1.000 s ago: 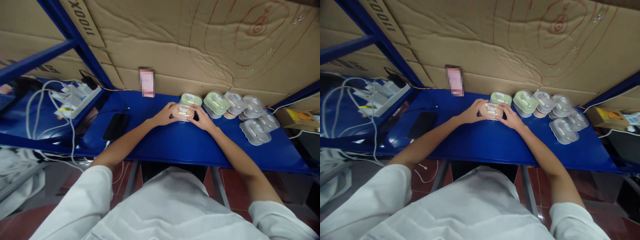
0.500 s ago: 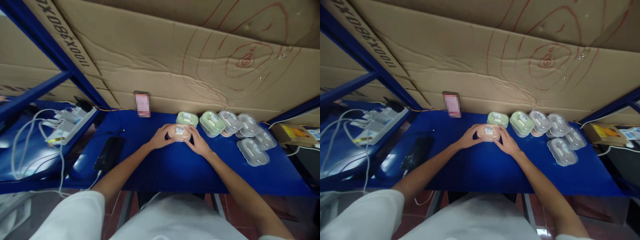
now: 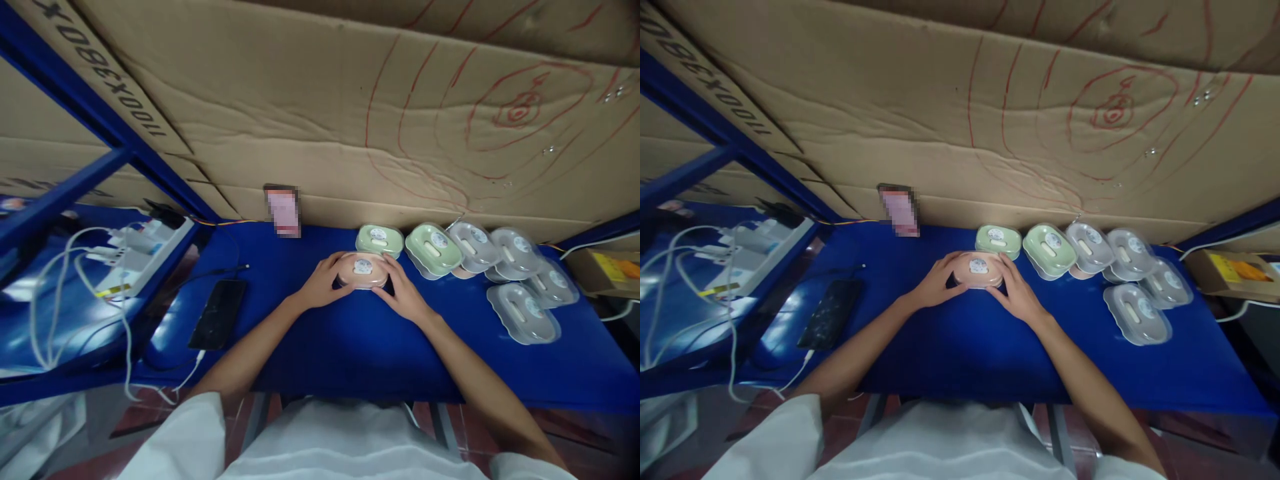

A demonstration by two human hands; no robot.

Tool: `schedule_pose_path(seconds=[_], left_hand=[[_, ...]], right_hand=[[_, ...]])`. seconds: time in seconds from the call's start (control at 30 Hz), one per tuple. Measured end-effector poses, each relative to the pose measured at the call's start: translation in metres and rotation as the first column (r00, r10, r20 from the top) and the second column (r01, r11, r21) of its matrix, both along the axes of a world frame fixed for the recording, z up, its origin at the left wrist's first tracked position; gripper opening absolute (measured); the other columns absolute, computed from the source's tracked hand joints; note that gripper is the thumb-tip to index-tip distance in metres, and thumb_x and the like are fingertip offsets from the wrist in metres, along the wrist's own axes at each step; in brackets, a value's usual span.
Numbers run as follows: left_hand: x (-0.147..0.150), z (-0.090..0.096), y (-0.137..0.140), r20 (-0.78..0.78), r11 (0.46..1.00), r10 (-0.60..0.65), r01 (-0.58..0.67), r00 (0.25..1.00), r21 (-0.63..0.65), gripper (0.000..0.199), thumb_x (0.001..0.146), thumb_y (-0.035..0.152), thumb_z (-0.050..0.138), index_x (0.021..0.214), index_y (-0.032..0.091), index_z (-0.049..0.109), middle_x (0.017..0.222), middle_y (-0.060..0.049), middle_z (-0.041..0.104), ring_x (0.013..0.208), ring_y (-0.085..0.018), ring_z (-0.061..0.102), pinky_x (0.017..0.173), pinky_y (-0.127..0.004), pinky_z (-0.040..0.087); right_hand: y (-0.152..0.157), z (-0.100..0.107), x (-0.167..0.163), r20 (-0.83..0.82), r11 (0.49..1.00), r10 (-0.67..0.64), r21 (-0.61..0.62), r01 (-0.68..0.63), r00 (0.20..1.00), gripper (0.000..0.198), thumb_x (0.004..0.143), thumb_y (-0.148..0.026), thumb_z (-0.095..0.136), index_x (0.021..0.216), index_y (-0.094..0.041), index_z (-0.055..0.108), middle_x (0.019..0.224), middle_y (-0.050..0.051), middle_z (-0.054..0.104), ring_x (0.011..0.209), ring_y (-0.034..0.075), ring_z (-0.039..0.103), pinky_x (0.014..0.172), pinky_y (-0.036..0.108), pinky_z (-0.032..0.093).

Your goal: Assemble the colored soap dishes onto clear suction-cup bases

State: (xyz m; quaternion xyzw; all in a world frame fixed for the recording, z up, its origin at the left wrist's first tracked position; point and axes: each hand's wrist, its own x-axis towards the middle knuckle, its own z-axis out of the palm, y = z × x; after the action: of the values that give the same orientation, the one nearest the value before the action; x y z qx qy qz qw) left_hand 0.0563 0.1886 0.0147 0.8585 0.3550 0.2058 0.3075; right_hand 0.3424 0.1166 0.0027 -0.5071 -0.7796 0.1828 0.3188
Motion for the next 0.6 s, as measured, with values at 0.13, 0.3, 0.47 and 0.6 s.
schedule_pose_path(seconds=[0.13,0.3,0.47,0.6], left_hand=[[-0.003,-0.003,-0.009,0.042,1.0,0.005,-0.005,0.999,-0.017,0.08,0.095,0.057,0.072,0.164,0.031,0.042,0.17,-0.015,0.041,0.161,-0.036,0.038,0.135,-0.057,0.032],[-0.004,-0.001,-0.016,0.125,0.997,0.019,-0.011,0.992,-0.071,0.08,0.092,0.06,0.077,0.16,0.031,0.046,0.165,-0.014,0.044,0.158,-0.034,0.043,0.134,-0.055,0.038],[-0.004,0.005,-0.017,0.158,0.996,0.018,-0.004,0.987,-0.091,0.078,0.093,0.064,0.074,0.161,0.033,0.049,0.163,-0.013,0.047,0.156,-0.035,0.045,0.133,-0.056,0.04],[-0.005,0.009,-0.018,0.103,0.994,0.029,-0.017,0.994,-0.111,0.08,0.093,0.068,0.073,0.164,0.04,0.046,0.168,-0.009,0.045,0.158,-0.035,0.044,0.135,-0.056,0.039]], right_hand=[[-0.004,-0.004,0.005,-0.022,1.0,0.02,0.002,-0.02,1.0,0.077,0.1,-0.054,0.07,0.167,-0.047,0.033,0.169,0.01,0.043,0.158,0.038,0.045,0.127,0.068,0.046],[-0.009,-0.007,0.007,-0.03,0.999,0.042,-0.016,-0.043,0.999,0.08,0.099,-0.055,0.072,0.167,-0.05,0.031,0.168,0.01,0.044,0.156,0.038,0.047,0.125,0.069,0.048],[-0.012,-0.005,0.007,-0.036,0.999,0.034,-0.04,-0.036,0.999,0.08,0.1,-0.053,0.07,0.169,-0.05,0.029,0.17,0.008,0.044,0.156,0.038,0.047,0.125,0.069,0.048],[-0.013,-0.002,0.006,-0.011,0.998,0.026,-0.054,-0.027,1.0,0.084,0.1,-0.053,0.07,0.17,-0.053,0.023,0.171,0.006,0.042,0.158,0.038,0.046,0.125,0.069,0.048]])
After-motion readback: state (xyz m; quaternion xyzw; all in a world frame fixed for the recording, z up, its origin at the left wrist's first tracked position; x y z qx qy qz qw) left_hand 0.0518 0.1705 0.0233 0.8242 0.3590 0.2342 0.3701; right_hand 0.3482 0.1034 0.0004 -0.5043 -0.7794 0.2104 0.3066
